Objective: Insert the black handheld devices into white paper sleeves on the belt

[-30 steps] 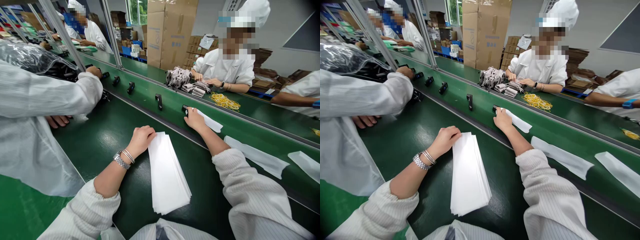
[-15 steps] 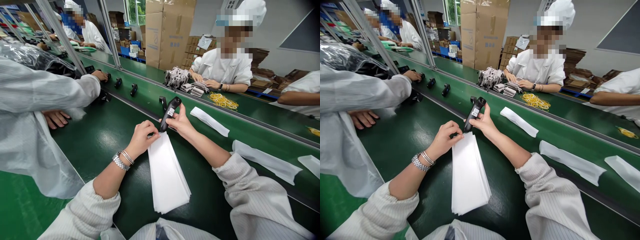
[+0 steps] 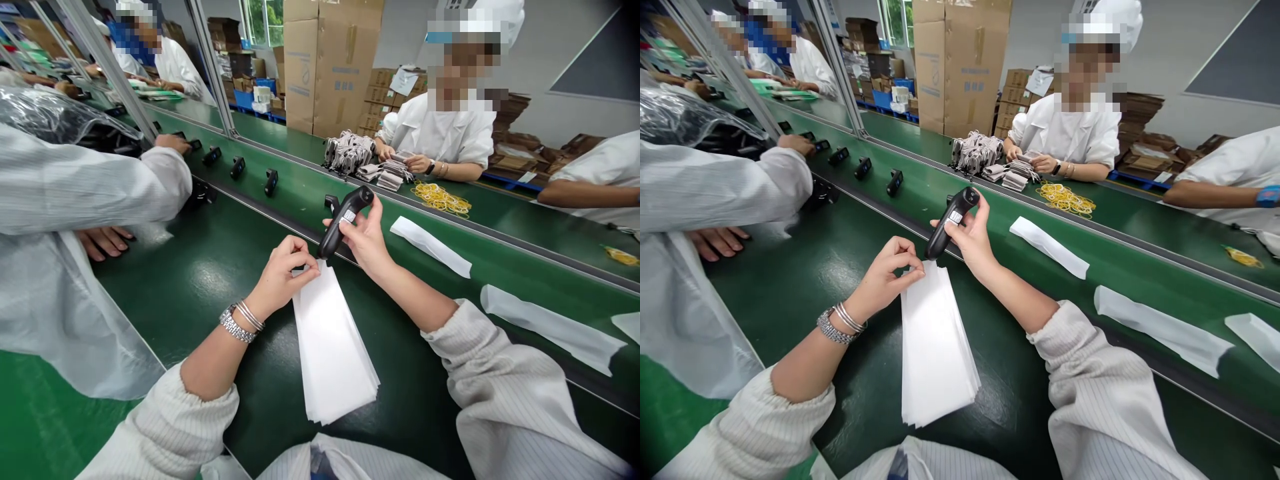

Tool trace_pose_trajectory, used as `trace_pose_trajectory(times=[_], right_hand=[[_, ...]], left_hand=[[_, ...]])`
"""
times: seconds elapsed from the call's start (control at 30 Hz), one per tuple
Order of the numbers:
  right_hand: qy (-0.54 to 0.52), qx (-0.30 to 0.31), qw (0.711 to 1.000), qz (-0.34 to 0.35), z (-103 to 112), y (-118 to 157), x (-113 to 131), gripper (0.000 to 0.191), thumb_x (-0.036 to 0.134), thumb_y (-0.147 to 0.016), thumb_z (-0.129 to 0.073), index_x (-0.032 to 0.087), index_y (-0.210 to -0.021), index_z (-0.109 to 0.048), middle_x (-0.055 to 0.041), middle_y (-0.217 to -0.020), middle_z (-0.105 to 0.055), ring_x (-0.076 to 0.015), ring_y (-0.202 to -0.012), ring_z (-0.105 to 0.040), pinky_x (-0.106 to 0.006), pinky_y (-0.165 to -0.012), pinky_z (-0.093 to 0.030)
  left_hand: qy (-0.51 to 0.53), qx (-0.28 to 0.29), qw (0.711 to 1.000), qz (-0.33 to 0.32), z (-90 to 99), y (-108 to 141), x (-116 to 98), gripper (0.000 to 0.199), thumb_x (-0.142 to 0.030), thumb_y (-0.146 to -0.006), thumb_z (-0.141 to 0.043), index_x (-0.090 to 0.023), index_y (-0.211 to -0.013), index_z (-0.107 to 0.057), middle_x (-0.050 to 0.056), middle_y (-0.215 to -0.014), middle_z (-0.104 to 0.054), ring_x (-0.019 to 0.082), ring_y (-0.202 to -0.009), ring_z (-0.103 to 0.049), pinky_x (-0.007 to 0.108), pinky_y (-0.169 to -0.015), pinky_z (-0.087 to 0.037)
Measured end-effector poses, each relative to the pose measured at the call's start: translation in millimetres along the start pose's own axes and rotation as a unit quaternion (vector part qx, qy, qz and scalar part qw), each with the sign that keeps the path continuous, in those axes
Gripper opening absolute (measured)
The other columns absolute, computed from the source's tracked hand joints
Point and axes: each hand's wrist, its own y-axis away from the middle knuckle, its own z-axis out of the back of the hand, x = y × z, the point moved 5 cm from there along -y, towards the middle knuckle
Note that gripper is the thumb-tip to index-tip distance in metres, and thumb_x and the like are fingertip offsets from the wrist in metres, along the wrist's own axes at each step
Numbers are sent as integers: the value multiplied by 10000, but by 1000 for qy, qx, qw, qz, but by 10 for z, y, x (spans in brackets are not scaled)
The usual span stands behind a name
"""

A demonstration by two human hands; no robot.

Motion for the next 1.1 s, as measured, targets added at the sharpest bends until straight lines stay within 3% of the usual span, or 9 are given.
trace_pose_trajectory(times=[0.23, 0.37, 0.53, 0.67, 0.77, 0.87, 0.97, 1.03, 1.1], right_hand=[[-2, 58, 998, -31, -124, 76, -87, 796, 455, -721, -781, 446, -1371, -321, -4, -1262, -548, -168, -920, -683, -323, -719, -593], [-3, 157, 984, -84, -300, 245, -330, 408, 566, -858, -611, 293, -1161, -588, -19, -1107, -620, -164, -939, -646, -296, -784, -550], [-16, 275, 941, -195, -517, 461, -473, 394, 531, -733, -769, 189, -859, -617, 6, -791, -620, -136, -737, -602, -281, -728, -509], [-18, 138, 980, -143, -218, 137, -195, 425, 624, -802, -643, 228, -911, -535, 25, -683, -572, -155, -655, -592, -307, -671, -511], [173, -9, 985, 1, 323, -262, 155, 355, 590, -929, -451, 242, -944, -521, 11, -702, -546, -175, -686, -581, -322, -693, -503], [478, -105, 867, 93, 773, -503, 346, 314, 460, -977, -381, 216, -904, -565, -52, -833, -591, -238, -888, -592, -372, -810, -475], [682, -101, 720, 85, 960, -566, 198, 271, 386, -945, -446, 174, -988, -609, -145, -1054, -616, -323, -1078, -548, -448, -912, -425], [736, -64, 673, 36, 1008, -557, -25, 335, 390, -909, -515, 154, -1134, -591, -182, -1150, -600, -352, -1111, -539, -473, -918, -424], [739, -27, 672, -37, 1059, -544, -257, 430, 367, -889, -544, 156, -1263, -529, -190, -1188, -590, -354, -1074, -570, -485, -887, -448]], left_hand=[[8, -18, 1000, -21, 24, 5, -43, 100, -258, -855, -665, -210, -769, -680, 46, -1006, -482, 197, -1005, -536, 372, -957, -481], [-3, -92, 996, -14, 100, 28, -37, 85, -251, -889, -614, -202, -828, -645, 55, -1044, -484, 202, -1048, -522, 384, -988, -476], [-6, -167, 985, 54, 159, 36, 77, 122, -260, -907, -574, -199, -806, -603, 37, -975, -510, 179, -969, -540, 347, -920, -489], [-18, -120, 986, 113, 153, 0, 245, 160, -308, -901, -565, -195, -802, -620, 35, -946, -553, 171, -890, -555, 311, -798, -490], [-95, -45, 978, 179, 159, 9, 391, 204, -394, -859, -612, -198, -810, -645, 40, -961, -558, 186, -853, -559, 329, -756, -470], [-134, 45, 964, 225, 108, 54, 480, 306, -506, -794, -668, -207, -861, -656, 40, -981, -567, 215, -878, -575, 371, -806, -451], [-151, 101, 959, 216, 3, 82, 470, 249, -447, -797, -673, -214, -883, -656, 29, -976, -586, 223, -902, -583, 401, -872, -408], [-154, 101, 965, 186, -58, 76, 426, 150, -341, -864, -589, -207, -828, -646, 20, -939, -603, 212, -905, -587, 390, -881, -381], [-159, 88, 971, 153, -99, 60, 379, 210, -289, -920, -495, -200, -787, -631, 19, -888, -620, 208, -909, -587, 365, -853, -367]])
